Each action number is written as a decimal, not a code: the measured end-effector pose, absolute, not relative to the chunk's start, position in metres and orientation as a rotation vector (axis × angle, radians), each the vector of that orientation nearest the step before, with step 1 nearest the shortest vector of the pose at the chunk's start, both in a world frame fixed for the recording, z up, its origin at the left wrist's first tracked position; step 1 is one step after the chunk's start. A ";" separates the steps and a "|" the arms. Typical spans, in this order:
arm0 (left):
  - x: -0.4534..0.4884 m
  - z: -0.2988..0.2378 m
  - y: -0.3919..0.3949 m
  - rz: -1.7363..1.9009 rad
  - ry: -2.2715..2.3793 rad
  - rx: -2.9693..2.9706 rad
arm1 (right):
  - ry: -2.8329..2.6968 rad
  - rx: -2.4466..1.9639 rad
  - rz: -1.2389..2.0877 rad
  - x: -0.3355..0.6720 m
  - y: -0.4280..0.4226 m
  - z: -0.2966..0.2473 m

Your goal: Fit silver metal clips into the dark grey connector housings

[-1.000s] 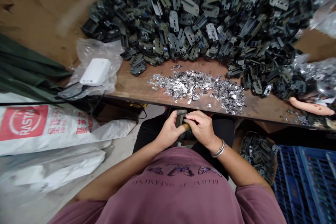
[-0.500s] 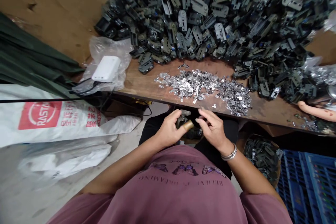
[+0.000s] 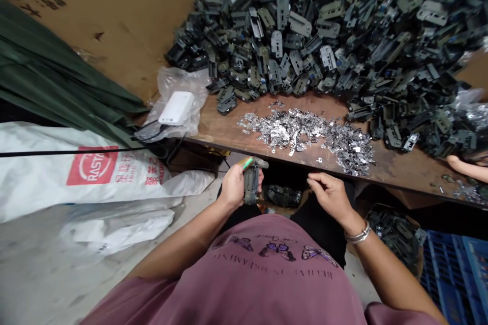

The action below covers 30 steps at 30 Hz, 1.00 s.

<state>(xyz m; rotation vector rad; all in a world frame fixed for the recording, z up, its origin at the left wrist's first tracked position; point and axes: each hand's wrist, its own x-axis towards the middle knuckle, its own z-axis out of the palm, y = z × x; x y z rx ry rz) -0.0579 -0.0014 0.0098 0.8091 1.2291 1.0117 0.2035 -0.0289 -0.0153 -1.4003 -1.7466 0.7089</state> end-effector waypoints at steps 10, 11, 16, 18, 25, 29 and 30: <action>-0.064 -0.036 0.003 0.306 1.176 1.449 | -1.791 -1.855 -0.068 0.300 0.110 0.011; -0.062 -0.048 0.005 0.240 1.237 1.545 | -1.837 -1.939 -0.132 0.304 0.122 0.013; -0.048 -0.090 0.014 0.228 1.423 1.638 | -2.121 -2.230 -0.406 0.305 0.160 0.018; -0.041 -0.094 0.014 0.243 1.459 1.660 | -2.220 -2.248 -0.495 0.307 0.168 0.020; -0.020 -0.064 0.010 0.516 1.100 1.499 | -2.324 -2.206 -0.425 0.312 0.168 0.029; -0.006 -0.037 0.013 0.643 0.886 1.057 | -2.101 -1.939 -0.163 0.264 0.114 0.031; -0.002 -0.032 0.014 0.698 0.872 0.958 | -2.100 -1.789 -0.002 0.247 0.095 0.031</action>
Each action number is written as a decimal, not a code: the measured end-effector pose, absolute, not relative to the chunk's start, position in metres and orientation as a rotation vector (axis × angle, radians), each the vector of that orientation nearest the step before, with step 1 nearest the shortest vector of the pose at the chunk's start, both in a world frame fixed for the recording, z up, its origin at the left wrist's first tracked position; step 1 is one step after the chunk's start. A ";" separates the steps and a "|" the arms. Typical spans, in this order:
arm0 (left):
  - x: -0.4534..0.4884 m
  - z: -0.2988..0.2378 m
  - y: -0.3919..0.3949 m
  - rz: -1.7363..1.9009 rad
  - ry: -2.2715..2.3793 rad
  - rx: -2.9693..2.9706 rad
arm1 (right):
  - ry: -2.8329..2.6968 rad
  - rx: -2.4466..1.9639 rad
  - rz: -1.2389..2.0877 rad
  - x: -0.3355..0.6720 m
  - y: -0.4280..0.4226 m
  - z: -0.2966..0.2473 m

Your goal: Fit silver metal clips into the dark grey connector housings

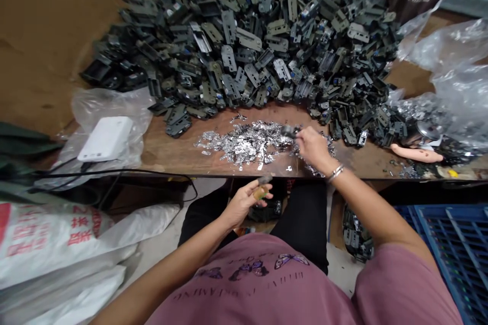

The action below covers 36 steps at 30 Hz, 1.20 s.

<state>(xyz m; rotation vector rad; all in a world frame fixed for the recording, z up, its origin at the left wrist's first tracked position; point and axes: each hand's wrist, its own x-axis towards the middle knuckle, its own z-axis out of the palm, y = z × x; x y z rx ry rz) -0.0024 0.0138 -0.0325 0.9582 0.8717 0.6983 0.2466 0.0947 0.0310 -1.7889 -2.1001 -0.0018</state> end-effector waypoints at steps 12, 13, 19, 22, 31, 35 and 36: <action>0.001 -0.018 0.017 0.847 1.037 0.793 | -2.165 -1.724 0.366 0.237 0.048 -0.010; 0.000 -0.018 0.017 0.849 1.057 0.827 | -2.196 -1.780 0.388 0.240 0.054 -0.013; -0.002 -0.017 0.017 0.955 1.092 1.120 | -1.964 -1.512 0.749 0.217 0.043 -0.004; -0.004 -0.017 0.015 0.954 1.086 1.267 | -1.937 -1.411 0.881 0.199 0.026 0.014; -0.016 -0.019 0.007 0.916 0.951 1.364 | -2.113 -1.298 0.901 0.200 0.011 0.036; -0.023 -0.019 0.005 0.890 1.016 1.321 | -2.211 -1.071 0.575 0.192 -0.003 0.025; -0.024 -0.018 0.005 0.879 1.020 1.331 | -2.247 -1.026 0.531 0.189 -0.005 0.021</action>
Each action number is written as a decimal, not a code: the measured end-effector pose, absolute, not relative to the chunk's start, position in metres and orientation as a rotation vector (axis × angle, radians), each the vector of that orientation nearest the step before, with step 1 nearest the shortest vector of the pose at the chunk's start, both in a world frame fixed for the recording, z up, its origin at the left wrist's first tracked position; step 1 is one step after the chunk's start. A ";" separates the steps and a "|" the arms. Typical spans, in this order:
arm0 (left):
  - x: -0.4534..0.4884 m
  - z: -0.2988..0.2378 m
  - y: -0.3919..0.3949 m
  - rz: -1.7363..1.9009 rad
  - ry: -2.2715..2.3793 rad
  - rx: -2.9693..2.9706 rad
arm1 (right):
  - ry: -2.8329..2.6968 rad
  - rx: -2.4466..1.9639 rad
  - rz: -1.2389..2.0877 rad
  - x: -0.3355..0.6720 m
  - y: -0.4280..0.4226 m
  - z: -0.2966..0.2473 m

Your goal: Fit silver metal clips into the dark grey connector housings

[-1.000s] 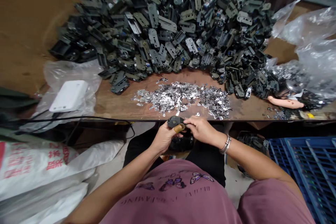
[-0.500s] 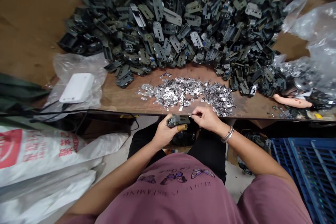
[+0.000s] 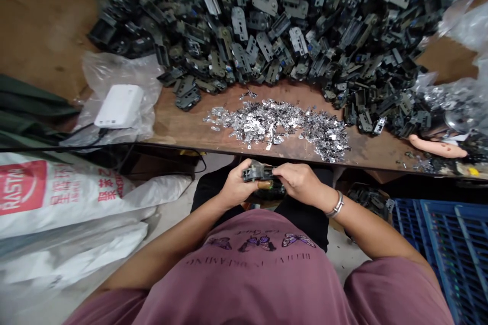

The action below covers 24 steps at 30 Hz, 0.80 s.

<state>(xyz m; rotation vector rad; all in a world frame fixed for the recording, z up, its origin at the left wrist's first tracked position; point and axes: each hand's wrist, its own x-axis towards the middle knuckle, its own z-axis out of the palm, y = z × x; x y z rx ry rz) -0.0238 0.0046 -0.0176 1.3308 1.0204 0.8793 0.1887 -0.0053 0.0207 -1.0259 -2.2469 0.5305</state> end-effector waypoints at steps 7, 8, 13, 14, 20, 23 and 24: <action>-0.027 -0.014 0.003 0.827 0.998 1.420 | -2.305 -0.982 0.371 0.179 -0.012 0.004; -0.028 -0.015 0.002 0.821 0.996 1.422 | -2.282 -0.996 0.387 0.178 -0.013 0.003; -0.030 -0.018 0.000 0.818 1.018 1.394 | -1.918 -1.168 0.861 0.179 -0.016 0.002; -0.030 -0.017 0.000 0.842 1.036 1.376 | -1.757 -1.227 0.972 0.179 -0.016 0.002; -0.029 -0.013 -0.002 0.987 1.024 1.395 | -0.978 -1.298 1.468 0.165 -0.016 -0.006; -0.028 -0.022 -0.002 1.022 0.941 1.460 | -0.747 -1.181 1.695 0.150 -0.014 -0.012; -0.028 -0.026 -0.002 1.041 0.915 1.459 | -0.671 -1.144 1.739 0.145 -0.013 -0.013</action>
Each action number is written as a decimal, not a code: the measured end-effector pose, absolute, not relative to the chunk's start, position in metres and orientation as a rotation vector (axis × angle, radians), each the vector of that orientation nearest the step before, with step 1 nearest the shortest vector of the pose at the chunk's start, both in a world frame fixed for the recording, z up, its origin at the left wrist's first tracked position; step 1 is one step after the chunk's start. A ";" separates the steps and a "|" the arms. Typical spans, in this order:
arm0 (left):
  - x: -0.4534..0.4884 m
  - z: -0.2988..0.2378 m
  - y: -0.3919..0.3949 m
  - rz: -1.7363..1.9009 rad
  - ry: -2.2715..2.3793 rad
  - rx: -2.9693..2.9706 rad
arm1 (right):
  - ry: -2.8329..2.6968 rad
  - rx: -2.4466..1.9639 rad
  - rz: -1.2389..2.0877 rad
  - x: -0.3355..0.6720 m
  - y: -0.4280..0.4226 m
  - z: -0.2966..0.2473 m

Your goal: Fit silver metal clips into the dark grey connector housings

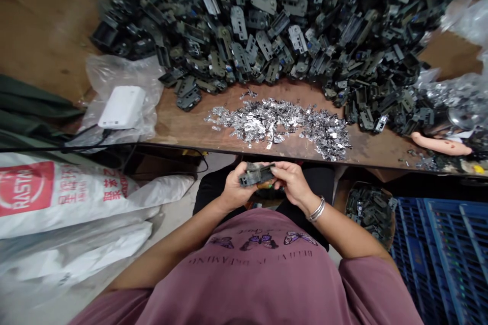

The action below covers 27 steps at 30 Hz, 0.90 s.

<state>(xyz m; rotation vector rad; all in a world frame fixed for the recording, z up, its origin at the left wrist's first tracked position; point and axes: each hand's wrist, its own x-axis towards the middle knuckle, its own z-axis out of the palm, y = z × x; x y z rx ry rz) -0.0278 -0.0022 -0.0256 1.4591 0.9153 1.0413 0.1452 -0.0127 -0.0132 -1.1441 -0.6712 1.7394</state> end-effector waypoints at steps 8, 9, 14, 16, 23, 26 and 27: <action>-0.049 -0.021 0.000 0.713 0.764 1.061 | -0.783 -1.117 1.675 0.145 -0.017 -0.018; -0.050 -0.018 0.000 0.659 0.763 0.992 | -0.939 -1.154 1.611 0.147 -0.016 -0.019; -0.047 -0.011 0.002 0.631 0.837 0.743 | -1.766 -1.290 1.110 0.169 0.017 -0.015; -0.042 -0.011 0.002 0.681 0.790 0.641 | -1.991 -1.441 0.722 0.177 0.040 -0.010; -0.031 -0.006 0.004 0.774 0.736 0.457 | -2.539 -1.859 0.084 0.166 0.080 -0.004; -0.032 -0.003 0.005 0.821 0.855 0.454 | -2.432 -1.919 0.139 0.173 0.078 -0.006; -0.032 -0.002 0.006 0.832 0.899 0.455 | -2.378 -1.950 0.239 0.180 0.076 -0.007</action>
